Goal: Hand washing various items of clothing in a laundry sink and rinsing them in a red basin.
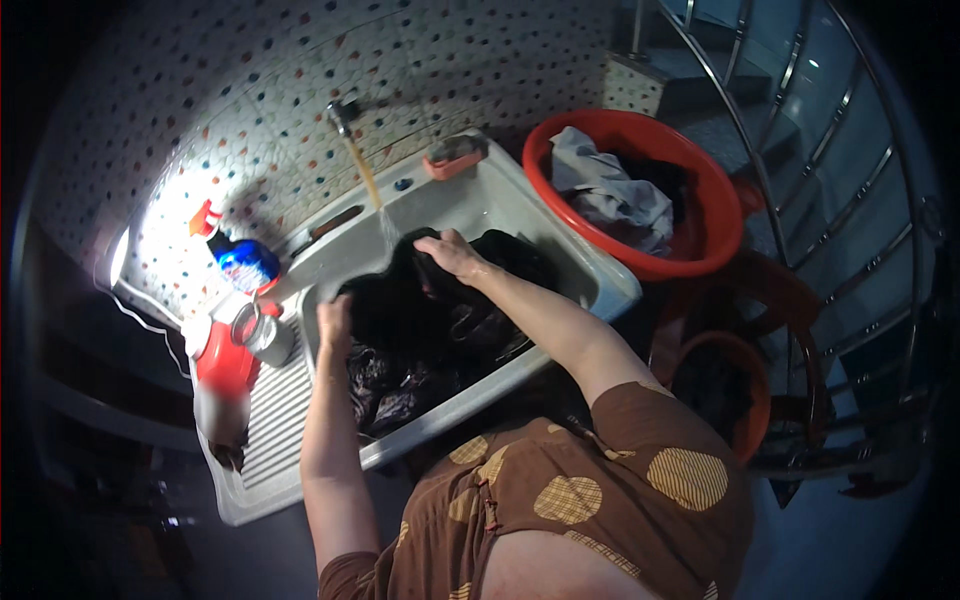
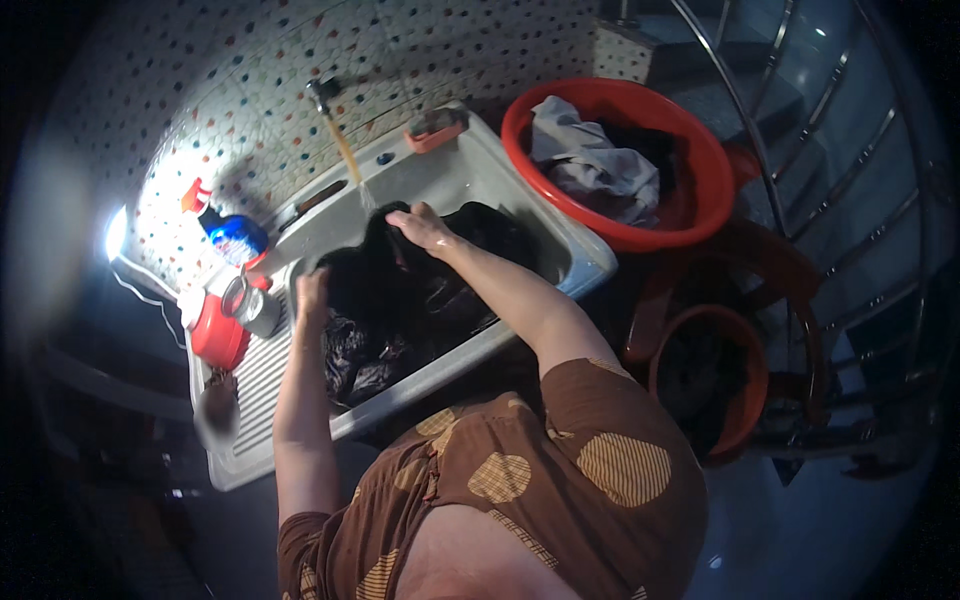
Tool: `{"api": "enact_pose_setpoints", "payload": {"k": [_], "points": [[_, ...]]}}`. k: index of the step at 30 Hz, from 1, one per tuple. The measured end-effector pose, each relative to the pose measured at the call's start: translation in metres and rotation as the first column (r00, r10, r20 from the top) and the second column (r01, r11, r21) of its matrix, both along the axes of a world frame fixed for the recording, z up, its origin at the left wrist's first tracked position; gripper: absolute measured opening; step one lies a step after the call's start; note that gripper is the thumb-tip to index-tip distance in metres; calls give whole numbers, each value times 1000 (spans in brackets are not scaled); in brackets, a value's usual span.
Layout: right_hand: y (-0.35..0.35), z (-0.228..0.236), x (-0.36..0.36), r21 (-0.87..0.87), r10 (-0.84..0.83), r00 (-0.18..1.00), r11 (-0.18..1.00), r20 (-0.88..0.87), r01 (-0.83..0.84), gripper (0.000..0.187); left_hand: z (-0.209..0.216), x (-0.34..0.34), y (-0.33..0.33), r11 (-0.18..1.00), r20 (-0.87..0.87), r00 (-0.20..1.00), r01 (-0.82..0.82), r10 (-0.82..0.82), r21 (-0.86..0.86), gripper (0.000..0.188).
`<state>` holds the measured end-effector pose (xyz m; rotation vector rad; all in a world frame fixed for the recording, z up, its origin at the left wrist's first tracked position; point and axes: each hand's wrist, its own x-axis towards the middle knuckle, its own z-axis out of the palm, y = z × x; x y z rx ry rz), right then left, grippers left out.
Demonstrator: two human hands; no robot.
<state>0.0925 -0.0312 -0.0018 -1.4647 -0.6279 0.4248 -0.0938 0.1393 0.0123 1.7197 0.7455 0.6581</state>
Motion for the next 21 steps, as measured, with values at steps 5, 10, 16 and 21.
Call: {"api": "enact_pose_setpoints", "payload": {"k": [5, 10, 16, 21], "points": [[5, 76, -31, 384, 155, 983, 917, -102, -105, 29, 78, 27, 21, 963, 310, 931, -122, 195, -240, 13], [-7, 97, -46, -420, 310, 914, 889, 263, -181, 94, 107, 31, -30, 969, 297, 953, 21, 55, -247, 20], [1, -3, -83, -539, 706, 632, 684, 319, -492, 70, 56, 13, -101, 946, -321, 934, 236, -158, 222, 39], [24, -94, -76, -331, 602, 615, 797, 509, -506, 36, 5, 5, -90, 829, -512, 858, 257, 40, 496, 70]]}}
